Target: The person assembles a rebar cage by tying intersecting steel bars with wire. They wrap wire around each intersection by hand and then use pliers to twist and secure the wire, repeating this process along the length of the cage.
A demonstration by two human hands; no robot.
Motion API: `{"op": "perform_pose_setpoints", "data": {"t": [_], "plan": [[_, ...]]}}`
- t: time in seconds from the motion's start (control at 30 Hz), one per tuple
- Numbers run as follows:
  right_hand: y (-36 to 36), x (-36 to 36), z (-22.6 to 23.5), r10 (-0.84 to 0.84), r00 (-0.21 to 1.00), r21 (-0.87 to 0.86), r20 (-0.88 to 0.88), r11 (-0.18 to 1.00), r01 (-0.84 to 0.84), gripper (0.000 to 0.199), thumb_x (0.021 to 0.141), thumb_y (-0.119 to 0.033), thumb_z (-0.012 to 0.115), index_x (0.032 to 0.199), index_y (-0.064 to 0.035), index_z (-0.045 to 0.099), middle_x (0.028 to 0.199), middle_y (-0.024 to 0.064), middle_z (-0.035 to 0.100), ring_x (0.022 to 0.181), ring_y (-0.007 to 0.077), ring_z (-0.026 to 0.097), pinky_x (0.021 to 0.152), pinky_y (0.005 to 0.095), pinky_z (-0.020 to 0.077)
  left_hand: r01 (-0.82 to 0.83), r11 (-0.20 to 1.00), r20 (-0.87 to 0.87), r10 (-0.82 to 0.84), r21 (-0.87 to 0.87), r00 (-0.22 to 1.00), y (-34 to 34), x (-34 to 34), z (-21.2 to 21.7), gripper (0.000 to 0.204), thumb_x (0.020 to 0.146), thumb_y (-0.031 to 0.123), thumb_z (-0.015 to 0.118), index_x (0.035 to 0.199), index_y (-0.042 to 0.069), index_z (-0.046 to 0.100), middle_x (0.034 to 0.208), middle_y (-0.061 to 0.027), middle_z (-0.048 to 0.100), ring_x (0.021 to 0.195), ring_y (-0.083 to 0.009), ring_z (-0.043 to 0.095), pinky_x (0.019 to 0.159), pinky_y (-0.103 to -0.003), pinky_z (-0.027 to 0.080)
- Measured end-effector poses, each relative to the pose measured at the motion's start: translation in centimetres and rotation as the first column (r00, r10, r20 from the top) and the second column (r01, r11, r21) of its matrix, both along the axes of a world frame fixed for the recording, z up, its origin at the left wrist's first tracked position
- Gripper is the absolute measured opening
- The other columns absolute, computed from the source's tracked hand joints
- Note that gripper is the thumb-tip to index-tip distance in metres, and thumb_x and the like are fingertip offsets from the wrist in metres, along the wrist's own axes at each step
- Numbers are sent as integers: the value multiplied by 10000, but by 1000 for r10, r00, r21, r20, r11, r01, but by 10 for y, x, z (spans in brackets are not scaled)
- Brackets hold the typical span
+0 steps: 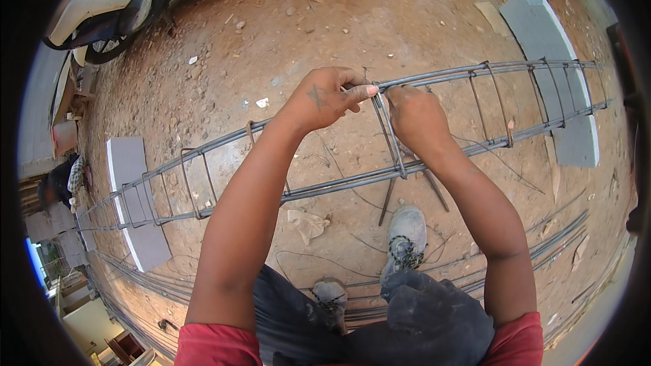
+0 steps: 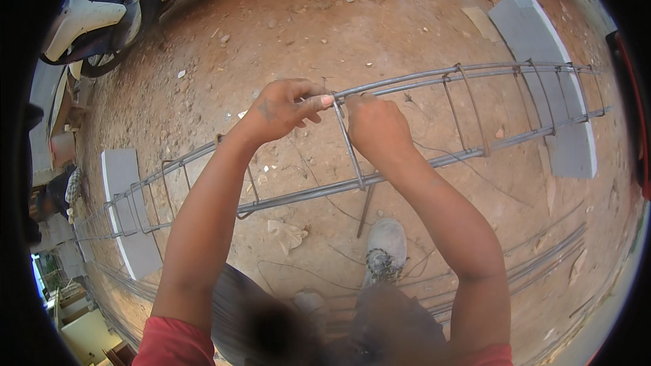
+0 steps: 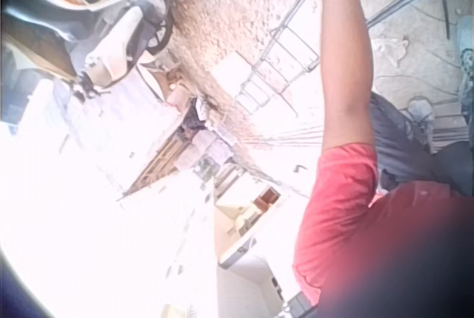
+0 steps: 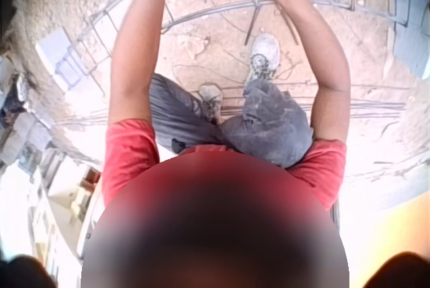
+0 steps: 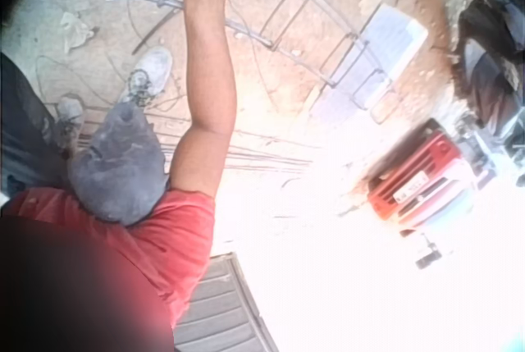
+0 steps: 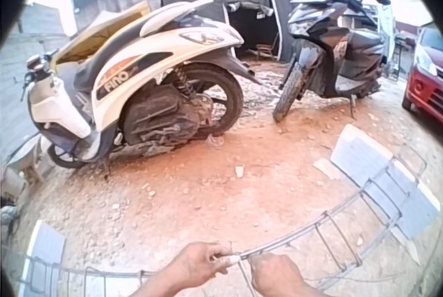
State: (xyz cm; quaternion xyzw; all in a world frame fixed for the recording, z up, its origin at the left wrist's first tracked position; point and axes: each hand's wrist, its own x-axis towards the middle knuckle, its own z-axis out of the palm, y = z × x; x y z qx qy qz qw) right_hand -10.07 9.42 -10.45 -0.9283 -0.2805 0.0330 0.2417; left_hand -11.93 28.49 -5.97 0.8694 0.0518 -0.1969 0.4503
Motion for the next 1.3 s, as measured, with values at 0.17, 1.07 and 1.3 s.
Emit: {"op": "perform_pose_setpoints", "data": {"t": [0.17,1.07,1.3], "plan": [[3,-1,7,8,1000,-124,-21,992,-11,178,833,-46,529,945,-8,663,898,209,675,823,371,679,690,450,554,46,986,100,-63,163,993,-4,-6,-3,452,937,453,615,1052,22,687,883,-114,695,747,-168,690,654,-304,514],[-1,0,28,88,996,-200,-33,975,-93,188,810,-75,552,916,-32,701,878,180,675,799,359,669,691,456,536,-141,989,-32,143,39,989,-12,3,7,395,895,363,636,976,-15,716,885,-102,735,633,-156,665,626,-309,495],[-3,6,34,163,975,-222,-148,956,-194,190,819,-89,552,927,-35,698,849,188,693,824,359,678,700,455,538,-139,990,-4,139,-22,990,-10,0,4,397,875,392,663,927,3,727,834,-90,712,648,-151,667,621,-302,492]]}}
